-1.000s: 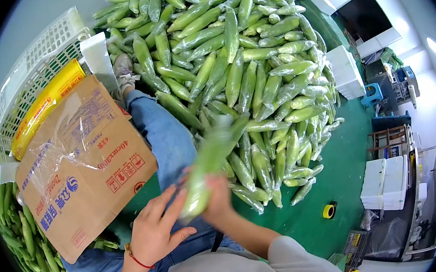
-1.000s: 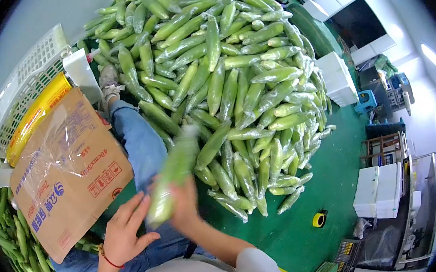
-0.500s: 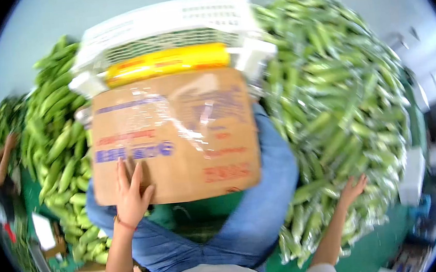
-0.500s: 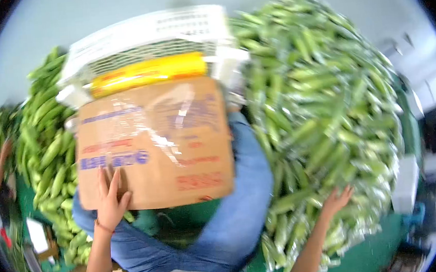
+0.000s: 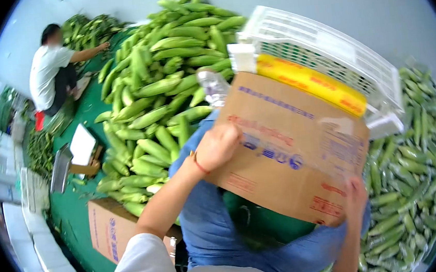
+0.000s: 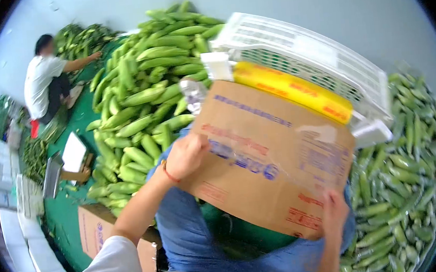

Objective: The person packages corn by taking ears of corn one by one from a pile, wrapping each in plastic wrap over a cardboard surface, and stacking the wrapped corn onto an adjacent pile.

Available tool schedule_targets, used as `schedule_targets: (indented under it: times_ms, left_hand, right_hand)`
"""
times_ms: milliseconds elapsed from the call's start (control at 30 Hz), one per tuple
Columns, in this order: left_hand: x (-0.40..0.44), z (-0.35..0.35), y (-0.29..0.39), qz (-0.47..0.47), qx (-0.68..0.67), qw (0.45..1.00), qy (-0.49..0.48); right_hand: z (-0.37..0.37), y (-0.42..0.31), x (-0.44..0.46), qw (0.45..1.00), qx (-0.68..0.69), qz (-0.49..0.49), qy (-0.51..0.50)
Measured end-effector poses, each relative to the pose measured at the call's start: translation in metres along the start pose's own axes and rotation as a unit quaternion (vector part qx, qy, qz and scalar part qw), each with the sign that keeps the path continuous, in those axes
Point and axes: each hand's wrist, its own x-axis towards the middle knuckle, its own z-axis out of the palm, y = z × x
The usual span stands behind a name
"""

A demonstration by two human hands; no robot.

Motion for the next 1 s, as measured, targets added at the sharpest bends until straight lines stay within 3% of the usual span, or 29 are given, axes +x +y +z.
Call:
schedule_targets:
  times_ms: [33, 67, 133, 167, 233, 267, 300, 333, 367, 400, 467, 533, 600, 667, 700, 733, 767, 833, 933, 1000]
  left_hand:
    - [-0.021, -0.017, 0.002, 0.008, -0.014, 0.998, -0.060]
    - [-0.044, -0.031, 0.007, 0.017, -0.035, 0.992, -0.118]
    - [-0.085, -0.038, 0.029, 0.079, 0.015, 0.992, -0.095]
    - [-0.101, -0.041, 0.039, 0.040, -0.027, 0.996, -0.080]
    - [-0.125, -0.053, 0.038, -0.041, -0.110, 0.992, -0.051]
    - [-0.143, -0.057, 0.026, -0.117, -0.066, 0.991, 0.006]
    - [-0.158, -0.057, 0.006, -0.270, -0.043, 0.956, 0.108]
    - [-0.155, -0.064, -0.018, -0.461, -0.135, 0.840, 0.252]
    - [-0.157, -0.067, -0.061, -0.500, -0.107, 0.794, 0.328]
    - [-0.184, -0.056, -0.117, -0.499, -0.087, 0.785, 0.357]
    - [-0.240, -0.015, -0.220, -0.650, 0.043, 0.699, 0.297]
    - [-0.263, 0.022, -0.264, -0.825, 0.059, 0.516, 0.223]
    - [-0.252, 0.034, -0.257, -0.823, 0.116, 0.518, 0.199]
    - [-0.262, 0.029, -0.255, -0.798, 0.094, 0.557, 0.210]
    - [-0.322, 0.052, -0.303, -0.676, 0.004, 0.635, 0.374]
    - [-0.290, 0.023, -0.270, -0.687, -0.199, 0.561, 0.416]
    - [-0.269, 0.005, -0.245, -0.684, -0.231, 0.522, 0.453]
    - [-0.280, -0.032, -0.238, -0.504, -0.408, 0.614, 0.450]
    - [-0.178, -0.106, -0.143, -0.446, -0.458, 0.650, 0.412]
    - [-0.120, -0.131, -0.092, -0.350, -0.551, 0.662, 0.368]
  right_hand:
    - [-0.017, -0.005, -0.015, 0.996, -0.056, -0.063, -0.034]
    - [-0.017, 0.003, -0.031, 0.995, -0.040, -0.053, -0.079]
    - [-0.018, 0.014, -0.058, 0.987, 0.002, 0.000, -0.159]
    - [-0.013, 0.015, -0.066, 0.979, 0.031, 0.041, -0.196]
    - [-0.002, 0.016, -0.076, 0.980, 0.007, 0.003, -0.197]
    - [0.002, 0.016, -0.082, 0.980, -0.006, -0.011, -0.199]
    - [0.002, 0.020, -0.081, 0.979, -0.013, 0.015, -0.203]
    - [0.004, 0.018, -0.083, 0.979, -0.012, 0.035, -0.201]
    - [0.006, 0.015, -0.080, 0.979, -0.012, 0.051, -0.197]
    - [0.009, 0.012, -0.076, 0.980, -0.012, 0.064, -0.191]
    - [0.008, 0.014, -0.070, 0.977, -0.015, 0.072, -0.201]
    - [0.006, 0.013, -0.072, 0.971, -0.031, 0.102, -0.212]
    - [0.009, -0.001, -0.074, 0.973, -0.037, 0.111, -0.201]
    - [0.009, -0.011, -0.072, 0.974, -0.051, 0.098, -0.200]
    - [0.011, -0.011, -0.071, 0.976, -0.058, 0.082, -0.195]
    - [0.010, -0.010, -0.075, 0.977, -0.068, 0.073, -0.187]
    - [0.010, -0.013, -0.078, 0.977, -0.075, 0.080, -0.184]
    - [0.012, -0.016, -0.074, 0.976, -0.081, 0.078, -0.185]
    - [0.011, -0.014, -0.079, 0.978, -0.070, 0.063, -0.188]
    - [0.013, -0.013, -0.078, 0.981, -0.072, 0.039, -0.177]
